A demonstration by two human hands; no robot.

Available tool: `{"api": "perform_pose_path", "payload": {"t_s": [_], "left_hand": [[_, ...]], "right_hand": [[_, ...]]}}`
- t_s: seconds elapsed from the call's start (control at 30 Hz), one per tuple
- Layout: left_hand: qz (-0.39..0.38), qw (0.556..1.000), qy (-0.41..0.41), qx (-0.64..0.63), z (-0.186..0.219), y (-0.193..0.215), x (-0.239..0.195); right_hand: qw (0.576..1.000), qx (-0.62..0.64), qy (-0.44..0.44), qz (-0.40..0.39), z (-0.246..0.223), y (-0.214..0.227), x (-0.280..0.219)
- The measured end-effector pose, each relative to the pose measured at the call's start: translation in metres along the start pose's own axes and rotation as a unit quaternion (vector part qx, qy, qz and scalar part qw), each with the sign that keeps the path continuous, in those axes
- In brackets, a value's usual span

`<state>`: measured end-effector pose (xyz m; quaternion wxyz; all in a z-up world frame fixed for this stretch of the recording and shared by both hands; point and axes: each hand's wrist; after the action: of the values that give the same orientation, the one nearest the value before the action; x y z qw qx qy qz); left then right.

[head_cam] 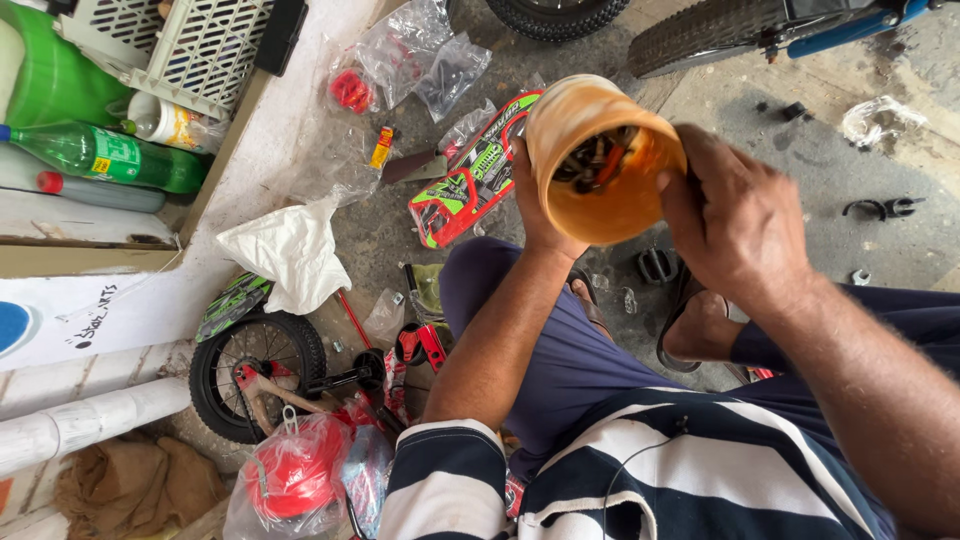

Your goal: The person sits on the floor and retrieves a small black bicycle part from a bucket. They then use a wrench to tighten a bolt on the bicycle's crankset, securing the part in place.

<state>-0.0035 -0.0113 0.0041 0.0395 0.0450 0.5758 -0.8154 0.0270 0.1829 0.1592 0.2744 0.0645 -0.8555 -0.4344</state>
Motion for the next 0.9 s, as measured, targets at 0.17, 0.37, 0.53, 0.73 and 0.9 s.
{"api": "perform_pose_path", "payload": {"t_s": [0.17, 0.37, 0.53, 0.73, 0.9], "left_hand": [[-0.075, 0.993, 0.035, -0.086, 0.003, -0.002, 0.0], [-0.022, 0.996, 0.009, -0.083, 0.003, -0.009, -0.004], [-0.036, 0.999, -0.034, -0.022, -0.001, -0.009, -0.003], [-0.03, 0.999, -0.013, 0.028, 0.0, -0.011, -0.005], [-0.071, 0.997, 0.021, -0.031, 0.002, -0.015, -0.009]], "right_hand": [[0.988, -0.108, 0.105, 0.028, -0.018, 0.012, 0.02], [0.997, 0.066, -0.04, -0.003, -0.029, 0.01, 0.013], [0.992, 0.079, -0.084, -0.048, -0.015, -0.001, 0.007], [0.997, 0.004, -0.054, -0.047, -0.006, 0.008, 0.018], [0.999, -0.04, 0.007, -0.009, -0.009, 0.02, 0.023]]}}
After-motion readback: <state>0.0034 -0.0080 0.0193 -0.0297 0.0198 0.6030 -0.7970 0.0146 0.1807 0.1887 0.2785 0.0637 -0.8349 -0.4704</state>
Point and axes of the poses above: each hand's wrist, its own x-axis towards the middle knuckle, its own y-axis out of the back of the hand, z = x × y, and after that the axes turned 4 degrees about -y, right-handed
